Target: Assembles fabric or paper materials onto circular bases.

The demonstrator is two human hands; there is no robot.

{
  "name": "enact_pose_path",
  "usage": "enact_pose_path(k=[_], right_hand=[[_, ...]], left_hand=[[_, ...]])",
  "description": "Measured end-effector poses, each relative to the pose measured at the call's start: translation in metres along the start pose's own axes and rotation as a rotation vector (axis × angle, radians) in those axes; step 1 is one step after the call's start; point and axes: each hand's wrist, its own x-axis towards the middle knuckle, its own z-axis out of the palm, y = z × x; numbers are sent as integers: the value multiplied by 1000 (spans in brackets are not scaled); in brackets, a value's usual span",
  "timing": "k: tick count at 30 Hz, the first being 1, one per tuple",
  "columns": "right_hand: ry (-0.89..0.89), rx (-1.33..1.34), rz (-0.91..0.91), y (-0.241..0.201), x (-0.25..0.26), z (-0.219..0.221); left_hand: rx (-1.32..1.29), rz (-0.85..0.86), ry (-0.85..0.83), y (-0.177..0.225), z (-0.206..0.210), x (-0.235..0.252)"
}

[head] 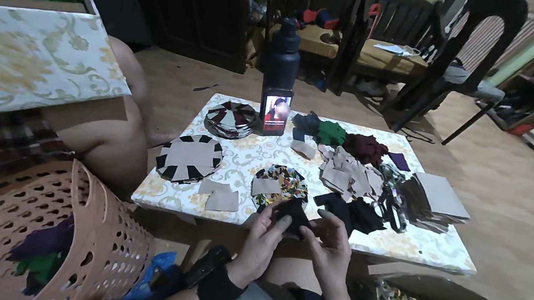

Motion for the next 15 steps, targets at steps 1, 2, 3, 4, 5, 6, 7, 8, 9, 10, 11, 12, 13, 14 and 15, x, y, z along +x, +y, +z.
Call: enact_pose_path(k=[1,2,3,4,5,6,7,8,9,10,11,12,13,14,15], right_hand=[[24,9,4,-1,2,-4],[46,26,16,-2,3,-8],[67,43,32,-3,4,-13],[78,54,42,-3,4,-17],[74,65,47,-2,5,-21],[66,69,46,-2,6,-26],[56,65,42,-2,7,-31],[48,59,41,-2,7,-35],[54,60,40,-3,8,-40],[76,59,42,-3,9,-45],[120,56,46,-3,9,-51],[179,53,51,-2,10,-57],[247,53,58,-1,11,-63],[311,53,66,1,12,-69],[364,45,76,2,13,-76]], left_hand=[[-50,-44,-34,1,0,0],[-96,-86,-64,2,2,0],[-137,-125,-82,3,3,1],[-154,-149,-99,4,5,2],[-137,-156,-120,4,8,3],[-104,-156,-133,4,11,5],[-50,-154,-126,4,15,6],[9,-147,-108,2,18,7],[58,-140,-95,0,21,8],[92,-138,-86,-3,24,9],[112,-137,-83,-5,26,11],[122,-140,-89,-8,27,12],[132,-144,-98,-9,29,14],[143,-148,-105,-11,31,15],[154,-152,-107,-11,32,16]])
